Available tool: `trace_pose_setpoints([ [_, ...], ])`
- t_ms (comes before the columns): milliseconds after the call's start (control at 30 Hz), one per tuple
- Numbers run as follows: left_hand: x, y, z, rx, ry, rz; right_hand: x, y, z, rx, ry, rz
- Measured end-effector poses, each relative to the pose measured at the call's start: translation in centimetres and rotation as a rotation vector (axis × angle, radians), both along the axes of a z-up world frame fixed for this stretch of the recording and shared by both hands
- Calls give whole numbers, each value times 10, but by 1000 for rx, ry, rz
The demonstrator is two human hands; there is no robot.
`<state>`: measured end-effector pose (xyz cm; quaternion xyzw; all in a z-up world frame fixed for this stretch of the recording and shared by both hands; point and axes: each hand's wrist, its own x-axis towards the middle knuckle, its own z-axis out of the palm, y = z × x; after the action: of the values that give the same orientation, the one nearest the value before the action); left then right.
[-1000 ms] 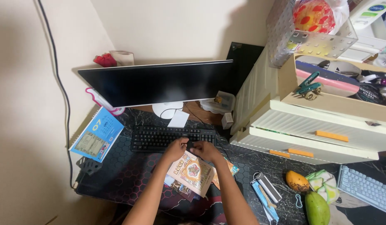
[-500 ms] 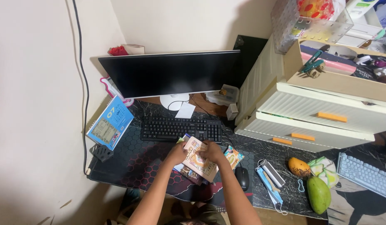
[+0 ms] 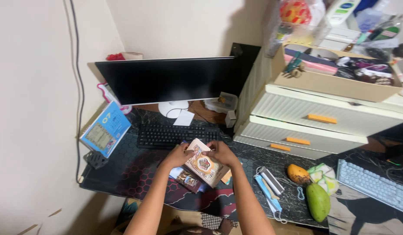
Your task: Organizing miscellaneous items like coins, electronics, and supplies into drawers and containers at a desk.
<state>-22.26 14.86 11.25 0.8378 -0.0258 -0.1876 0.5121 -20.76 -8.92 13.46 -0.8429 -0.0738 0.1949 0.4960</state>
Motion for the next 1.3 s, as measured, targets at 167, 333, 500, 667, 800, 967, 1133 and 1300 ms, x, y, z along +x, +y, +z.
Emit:
trace_pose_setpoints([
  [167, 0, -60, 58, -98, -116, -5, -9, -58, 77, 137, -57, -40],
  [333, 5, -126, 110, -140, -311, 4, -12, -139, 120, 189, -243, -155],
  [500, 15, -172, 112, -559, -370, 93, -10, -227, 129, 471, -308, -743],
  [667, 11, -198, 122, -501, -443, 158, 0, -264, 145, 623, -189, -961],
  [800, 8, -212, 124, -473, -482, 185, 23, -287, 115, 747, -196, -909],
  [967, 2, -218, 130, -479, -469, 191, 19, -281, 121, 709, -110, -981],
  [1133, -4, -225, 140, -479, -469, 198, 22, -284, 117, 775, -161, -950],
  [1300, -7, -231, 131, -505, -479, 211, 25, -289, 101, 913, -224, -908],
])
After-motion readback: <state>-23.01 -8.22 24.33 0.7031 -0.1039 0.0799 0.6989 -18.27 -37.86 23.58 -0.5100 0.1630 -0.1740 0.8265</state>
